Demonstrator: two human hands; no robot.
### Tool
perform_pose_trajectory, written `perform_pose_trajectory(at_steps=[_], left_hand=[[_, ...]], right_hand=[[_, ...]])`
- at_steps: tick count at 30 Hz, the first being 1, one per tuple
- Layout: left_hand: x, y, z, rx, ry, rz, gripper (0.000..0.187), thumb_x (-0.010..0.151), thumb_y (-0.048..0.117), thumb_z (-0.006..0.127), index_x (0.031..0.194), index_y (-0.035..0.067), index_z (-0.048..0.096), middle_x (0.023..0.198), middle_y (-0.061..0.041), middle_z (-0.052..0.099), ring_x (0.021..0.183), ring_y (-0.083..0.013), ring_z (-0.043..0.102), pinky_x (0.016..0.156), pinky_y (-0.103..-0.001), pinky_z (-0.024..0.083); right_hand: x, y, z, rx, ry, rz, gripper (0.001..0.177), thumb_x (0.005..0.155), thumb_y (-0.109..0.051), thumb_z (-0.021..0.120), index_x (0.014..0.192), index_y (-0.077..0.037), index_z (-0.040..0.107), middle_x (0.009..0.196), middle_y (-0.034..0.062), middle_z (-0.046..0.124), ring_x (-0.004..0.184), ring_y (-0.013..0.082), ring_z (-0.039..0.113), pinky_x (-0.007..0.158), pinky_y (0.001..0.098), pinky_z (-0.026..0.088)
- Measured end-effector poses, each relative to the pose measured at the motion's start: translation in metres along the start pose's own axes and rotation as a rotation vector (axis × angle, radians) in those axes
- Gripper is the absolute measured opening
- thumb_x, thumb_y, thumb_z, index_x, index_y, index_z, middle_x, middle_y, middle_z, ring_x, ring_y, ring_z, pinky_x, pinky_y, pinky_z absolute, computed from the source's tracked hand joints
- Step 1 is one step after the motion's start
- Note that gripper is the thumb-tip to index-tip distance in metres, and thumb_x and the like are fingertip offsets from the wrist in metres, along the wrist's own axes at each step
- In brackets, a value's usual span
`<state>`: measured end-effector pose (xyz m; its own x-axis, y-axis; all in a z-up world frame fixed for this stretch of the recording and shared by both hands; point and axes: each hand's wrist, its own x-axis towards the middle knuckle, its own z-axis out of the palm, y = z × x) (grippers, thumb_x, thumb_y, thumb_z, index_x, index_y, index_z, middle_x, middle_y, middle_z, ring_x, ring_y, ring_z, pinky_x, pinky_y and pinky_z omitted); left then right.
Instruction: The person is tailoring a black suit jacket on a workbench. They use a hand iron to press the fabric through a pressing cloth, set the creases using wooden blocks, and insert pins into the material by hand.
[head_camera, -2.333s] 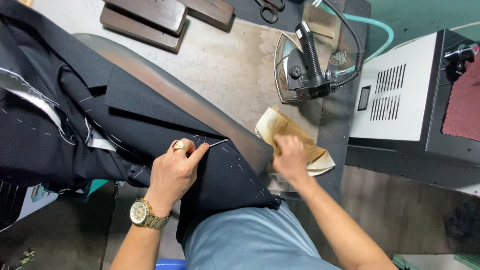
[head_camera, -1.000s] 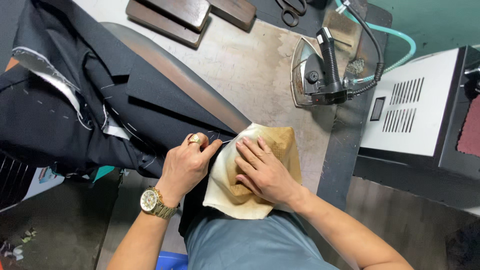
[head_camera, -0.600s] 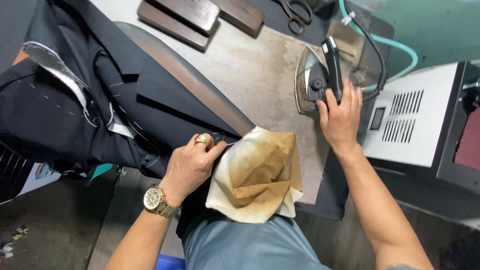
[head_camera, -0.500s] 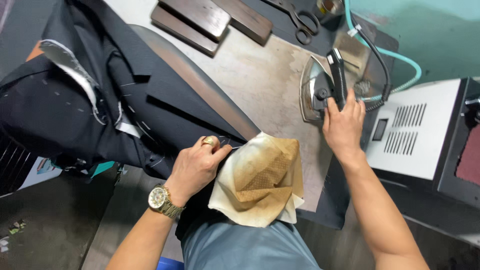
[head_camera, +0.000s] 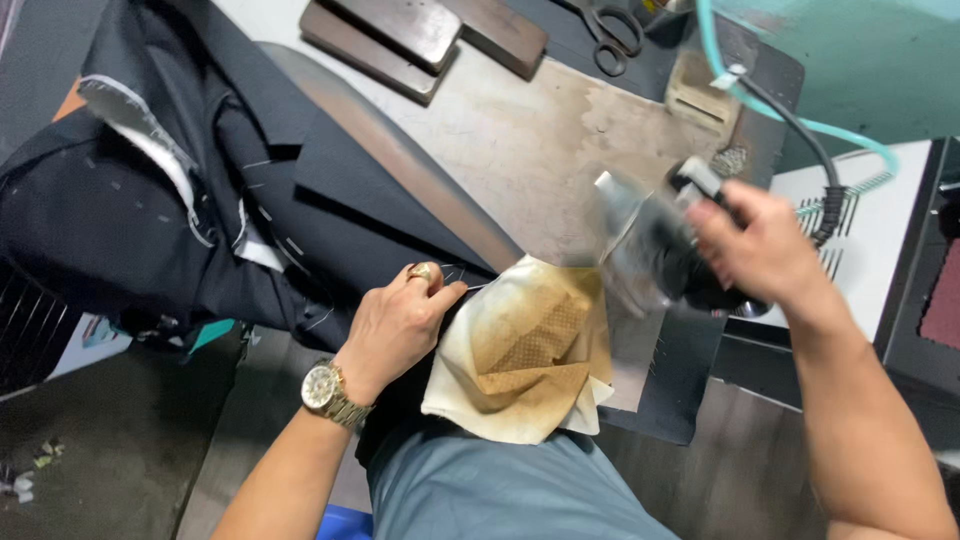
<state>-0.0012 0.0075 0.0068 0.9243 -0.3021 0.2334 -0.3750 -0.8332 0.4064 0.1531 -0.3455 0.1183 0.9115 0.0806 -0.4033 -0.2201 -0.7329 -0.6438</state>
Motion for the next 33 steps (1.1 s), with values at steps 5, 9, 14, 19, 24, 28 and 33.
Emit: perform_pose_trajectory(at_steps=[5, 9, 14, 19, 24, 28, 33], left_hand=[[0.004, 0.001, -0.006, 0.036, 0.065, 0.017, 0.021, 0.098, 0.010, 0.057, 0.101, 0.025, 0.072, 0.079, 0.001, 0.048, 0.072, -0.0191, 0.059, 0.044, -0.029, 0.052], [0.001, -0.002, 0.002, 0.025, 0.058, 0.010, 0.020, 0.096, 0.010, 0.059, 0.101, 0.025, 0.072, 0.080, 0.001, 0.051, 0.072, -0.0186, 0.059, 0.044, -0.028, 0.052], [-0.006, -0.013, 0.000, 0.127, 0.136, -0.028, 0.023, 0.094, 0.011, 0.063, 0.103, 0.028, 0.074, 0.080, 0.001, 0.054, 0.072, -0.0201, 0.062, 0.047, -0.030, 0.054], [-0.004, -0.012, -0.003, 0.124, 0.102, -0.038, 0.023, 0.093, 0.011, 0.065, 0.104, 0.029, 0.075, 0.082, 0.003, 0.055, 0.071, -0.0179, 0.062, 0.049, -0.027, 0.054], [-0.004, -0.011, -0.004, 0.079, 0.102, -0.069, 0.023, 0.094, 0.008, 0.066, 0.103, 0.027, 0.076, 0.081, 0.002, 0.054, 0.068, -0.0189, 0.061, 0.050, -0.028, 0.054], [0.000, -0.008, -0.006, 0.071, 0.088, -0.073, 0.022, 0.094, 0.008, 0.066, 0.103, 0.025, 0.077, 0.081, 0.002, 0.055, 0.067, -0.0194, 0.062, 0.050, -0.029, 0.055], [-0.004, -0.010, -0.005, 0.085, 0.121, -0.083, 0.022, 0.094, 0.009, 0.066, 0.102, 0.026, 0.076, 0.081, 0.003, 0.054, 0.068, -0.0186, 0.062, 0.049, -0.028, 0.054]], right_hand=[[-0.062, -0.016, 0.038, -0.475, -0.167, -0.531, 0.043, 0.085, -0.045, 0.075, 0.114, -0.014, 0.070, 0.092, 0.0172, 0.077, 0.087, 0.0383, 0.075, 0.072, 0.0504, 0.063], [-0.074, -0.025, 0.060, -0.696, -0.330, -0.637, 0.040, 0.099, -0.052, 0.056, 0.112, -0.014, 0.063, 0.077, 0.0096, 0.074, 0.068, 0.0254, 0.078, 0.057, 0.0368, 0.066], [-0.079, -0.029, 0.068, -0.847, -0.421, -0.418, 0.047, 0.101, -0.062, 0.041, 0.114, -0.019, 0.052, 0.080, 0.0060, 0.071, 0.072, 0.0285, 0.078, 0.064, 0.0425, 0.064], [-0.081, -0.036, 0.076, -0.864, -0.431, -0.410, 0.049, 0.104, -0.062, 0.041, 0.115, -0.015, 0.049, 0.082, 0.0118, 0.069, 0.072, 0.0355, 0.077, 0.065, 0.0482, 0.062], [-0.078, -0.049, 0.076, -0.888, -0.500, -0.366, 0.049, 0.105, -0.060, 0.038, 0.117, -0.014, 0.049, 0.083, 0.0112, 0.070, 0.074, 0.0349, 0.078, 0.065, 0.0465, 0.063], [-0.077, -0.046, 0.071, -0.849, -0.501, -0.359, 0.048, 0.104, -0.060, 0.042, 0.114, -0.013, 0.051, 0.085, 0.0130, 0.071, 0.077, 0.0367, 0.078, 0.068, 0.0478, 0.062], [-0.059, -0.025, 0.039, -0.776, -0.494, -0.200, 0.048, 0.101, -0.059, 0.047, 0.113, -0.013, 0.055, 0.091, 0.0171, 0.076, 0.087, 0.0389, 0.078, 0.074, 0.0510, 0.063]])
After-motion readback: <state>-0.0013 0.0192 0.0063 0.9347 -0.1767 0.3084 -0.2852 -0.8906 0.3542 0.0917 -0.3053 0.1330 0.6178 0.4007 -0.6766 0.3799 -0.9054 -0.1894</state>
